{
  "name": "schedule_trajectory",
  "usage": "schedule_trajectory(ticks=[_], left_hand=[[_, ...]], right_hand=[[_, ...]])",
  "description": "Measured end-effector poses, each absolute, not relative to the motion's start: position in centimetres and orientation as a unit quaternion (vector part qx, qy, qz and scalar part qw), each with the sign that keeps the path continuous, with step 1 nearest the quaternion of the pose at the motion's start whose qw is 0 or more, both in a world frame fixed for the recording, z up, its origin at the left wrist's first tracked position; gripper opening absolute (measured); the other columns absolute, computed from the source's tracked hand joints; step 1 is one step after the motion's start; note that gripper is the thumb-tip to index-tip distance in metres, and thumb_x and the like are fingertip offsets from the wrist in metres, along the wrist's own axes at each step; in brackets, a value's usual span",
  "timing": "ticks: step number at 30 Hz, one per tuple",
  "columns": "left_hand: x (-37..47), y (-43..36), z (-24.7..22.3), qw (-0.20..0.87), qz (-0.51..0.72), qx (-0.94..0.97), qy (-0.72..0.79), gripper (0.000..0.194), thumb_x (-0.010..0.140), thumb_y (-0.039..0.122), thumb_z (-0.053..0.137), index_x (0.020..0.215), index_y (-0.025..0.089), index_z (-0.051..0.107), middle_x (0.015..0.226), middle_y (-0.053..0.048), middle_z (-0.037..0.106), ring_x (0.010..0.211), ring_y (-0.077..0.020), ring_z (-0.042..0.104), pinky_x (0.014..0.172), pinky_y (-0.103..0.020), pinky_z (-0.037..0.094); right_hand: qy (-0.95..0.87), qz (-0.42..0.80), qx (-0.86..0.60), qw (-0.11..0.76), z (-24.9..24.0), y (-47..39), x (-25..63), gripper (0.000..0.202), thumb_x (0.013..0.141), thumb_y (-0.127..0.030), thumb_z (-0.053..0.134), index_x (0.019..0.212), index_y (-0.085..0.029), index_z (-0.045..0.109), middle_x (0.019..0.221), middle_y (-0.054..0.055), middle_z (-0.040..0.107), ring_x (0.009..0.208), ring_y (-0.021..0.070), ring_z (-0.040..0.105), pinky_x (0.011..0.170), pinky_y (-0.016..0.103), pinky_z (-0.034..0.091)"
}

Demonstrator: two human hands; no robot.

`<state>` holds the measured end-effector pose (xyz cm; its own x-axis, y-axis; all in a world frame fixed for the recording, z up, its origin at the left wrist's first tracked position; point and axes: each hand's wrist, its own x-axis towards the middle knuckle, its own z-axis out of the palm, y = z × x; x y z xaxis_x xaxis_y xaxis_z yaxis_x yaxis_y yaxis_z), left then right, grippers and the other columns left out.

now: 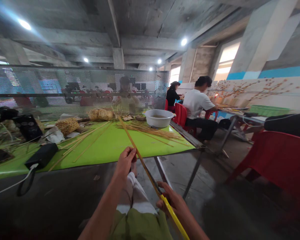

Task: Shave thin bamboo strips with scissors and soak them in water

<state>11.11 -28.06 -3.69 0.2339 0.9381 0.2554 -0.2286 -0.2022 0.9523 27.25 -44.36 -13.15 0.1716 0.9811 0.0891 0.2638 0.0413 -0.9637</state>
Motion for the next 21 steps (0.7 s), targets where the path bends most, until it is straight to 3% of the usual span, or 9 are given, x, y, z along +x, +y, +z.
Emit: schedule_trajectory(ticks=[12,21], left_hand=[[11.8,-28.5,-5.1,0.517,0.534,0.594,0.307,0.027,0.079,0.043,0.060,0.067,0.021,0.051,0.056,0.005,0.048,0.054,-0.0113,0.044,0.055,-0.023,0.035],[11.6,-28.4,-5.2,0.514,0.531,0.600,0.307,0.023,0.082,0.040,0.057,0.069,0.021,0.051,0.057,0.004,0.048,0.055,-0.0115,0.044,0.055,-0.024,0.035]], right_hand=[[-0.612,0.282,-0.586,0.450,-11.6,-44.7,27.3,0.078,0.081,-0.071,0.049,0.140,-0.021,0.041,0.065,-0.004,0.042,0.055,0.0117,0.038,0.051,0.023,0.029],[-0.584,0.300,-0.589,0.470,-12.1,-44.1,26.8,0.075,0.080,-0.071,0.049,0.132,-0.017,0.046,0.061,-0.006,0.037,0.051,0.0098,0.032,0.048,0.023,0.025]])
